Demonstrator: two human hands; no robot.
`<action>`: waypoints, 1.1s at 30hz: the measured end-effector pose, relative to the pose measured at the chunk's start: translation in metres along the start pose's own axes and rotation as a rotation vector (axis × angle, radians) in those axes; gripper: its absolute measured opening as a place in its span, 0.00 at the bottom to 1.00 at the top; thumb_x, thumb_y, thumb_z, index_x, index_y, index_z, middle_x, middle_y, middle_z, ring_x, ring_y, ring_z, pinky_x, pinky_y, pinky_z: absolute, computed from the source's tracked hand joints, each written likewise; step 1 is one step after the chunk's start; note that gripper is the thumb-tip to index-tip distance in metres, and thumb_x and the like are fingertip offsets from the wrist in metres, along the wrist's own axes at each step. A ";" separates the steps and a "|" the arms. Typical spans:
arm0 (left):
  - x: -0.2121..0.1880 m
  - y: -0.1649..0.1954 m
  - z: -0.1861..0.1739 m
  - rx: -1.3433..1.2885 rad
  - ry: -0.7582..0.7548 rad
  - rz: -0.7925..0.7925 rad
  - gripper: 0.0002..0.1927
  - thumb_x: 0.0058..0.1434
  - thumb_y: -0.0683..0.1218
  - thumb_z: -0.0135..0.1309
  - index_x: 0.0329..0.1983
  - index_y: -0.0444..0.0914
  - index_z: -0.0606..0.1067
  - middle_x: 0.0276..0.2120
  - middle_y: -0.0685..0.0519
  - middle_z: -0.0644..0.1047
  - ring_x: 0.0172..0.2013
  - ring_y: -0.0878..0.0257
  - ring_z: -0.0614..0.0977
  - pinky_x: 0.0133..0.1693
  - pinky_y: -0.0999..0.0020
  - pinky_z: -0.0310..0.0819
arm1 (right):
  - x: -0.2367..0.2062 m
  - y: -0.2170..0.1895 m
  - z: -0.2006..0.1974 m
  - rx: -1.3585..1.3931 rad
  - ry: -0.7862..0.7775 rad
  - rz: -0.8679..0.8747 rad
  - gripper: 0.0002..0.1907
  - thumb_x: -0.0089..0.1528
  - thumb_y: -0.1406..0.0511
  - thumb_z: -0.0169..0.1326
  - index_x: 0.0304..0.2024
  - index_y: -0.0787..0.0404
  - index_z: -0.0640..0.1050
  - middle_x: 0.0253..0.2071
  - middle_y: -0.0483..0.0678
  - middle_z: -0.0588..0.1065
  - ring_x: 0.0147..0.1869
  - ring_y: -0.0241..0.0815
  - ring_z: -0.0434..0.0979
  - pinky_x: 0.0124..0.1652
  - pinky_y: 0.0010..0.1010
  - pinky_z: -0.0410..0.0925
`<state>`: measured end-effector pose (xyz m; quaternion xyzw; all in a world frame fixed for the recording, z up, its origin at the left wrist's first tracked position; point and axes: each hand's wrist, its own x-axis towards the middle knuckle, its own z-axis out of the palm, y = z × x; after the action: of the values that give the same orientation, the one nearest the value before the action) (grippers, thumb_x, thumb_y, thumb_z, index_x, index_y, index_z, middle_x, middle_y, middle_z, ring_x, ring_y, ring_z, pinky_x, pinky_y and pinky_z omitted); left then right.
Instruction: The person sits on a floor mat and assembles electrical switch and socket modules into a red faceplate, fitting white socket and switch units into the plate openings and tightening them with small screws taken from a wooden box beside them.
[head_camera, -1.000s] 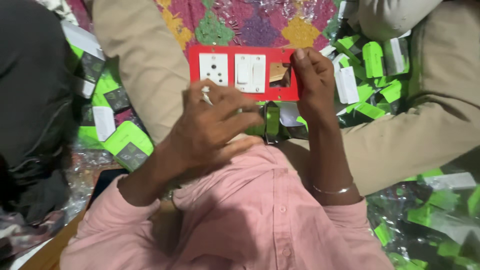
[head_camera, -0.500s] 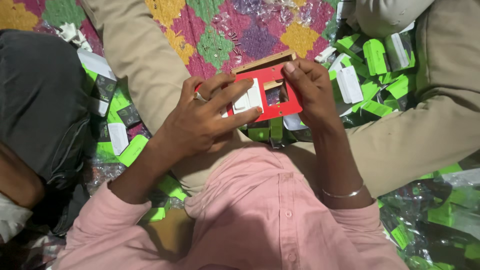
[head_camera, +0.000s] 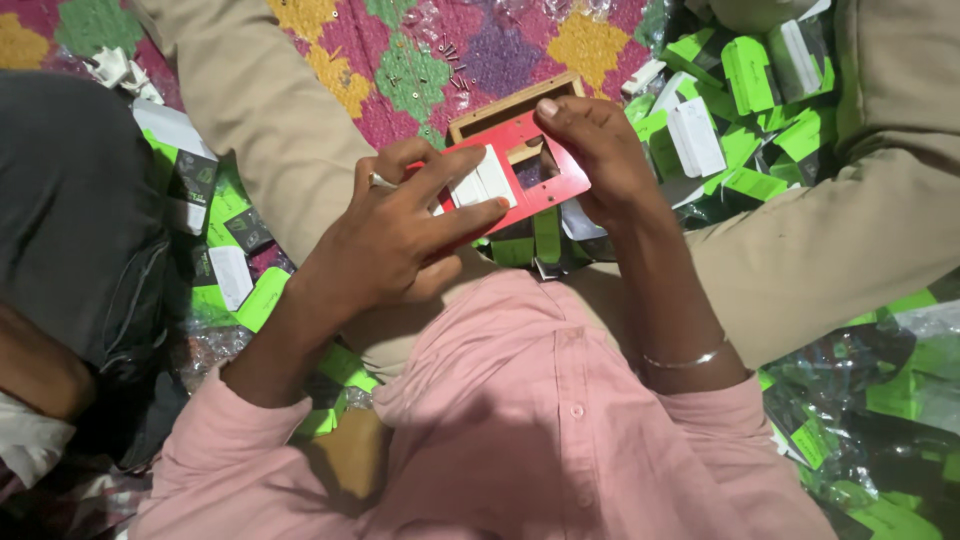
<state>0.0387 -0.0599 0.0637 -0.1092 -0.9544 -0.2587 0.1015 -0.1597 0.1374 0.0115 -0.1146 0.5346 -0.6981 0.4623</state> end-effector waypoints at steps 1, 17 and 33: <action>0.001 0.000 0.002 -0.001 -0.007 -0.016 0.33 0.48 0.47 0.66 0.60 0.54 0.77 0.68 0.49 0.67 0.62 0.46 0.66 0.57 0.47 0.63 | 0.002 0.000 -0.001 0.002 0.000 0.001 0.13 0.71 0.62 0.54 0.35 0.63 0.78 0.28 0.44 0.75 0.29 0.32 0.73 0.33 0.26 0.68; 0.006 0.007 0.042 -0.243 0.159 -0.157 0.25 0.55 0.47 0.65 0.58 0.50 0.79 0.64 0.48 0.72 0.62 0.47 0.68 0.62 0.47 0.62 | 0.007 0.004 -0.020 -0.032 0.089 0.072 0.13 0.71 0.62 0.55 0.35 0.64 0.78 0.27 0.43 0.74 0.27 0.31 0.72 0.31 0.24 0.67; -0.033 -0.080 0.049 -1.176 1.139 -0.588 0.28 0.64 0.33 0.56 0.68 0.32 0.70 0.55 0.44 0.75 0.47 0.58 0.79 0.44 0.67 0.79 | 0.106 0.030 0.013 -0.465 0.107 0.040 0.15 0.67 0.58 0.54 0.39 0.63 0.83 0.26 0.45 0.76 0.25 0.35 0.73 0.25 0.30 0.67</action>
<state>0.0431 -0.1074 -0.0237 0.2529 -0.4592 -0.7409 0.4198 -0.1929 0.0476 -0.0442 -0.1704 0.7067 -0.5521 0.4083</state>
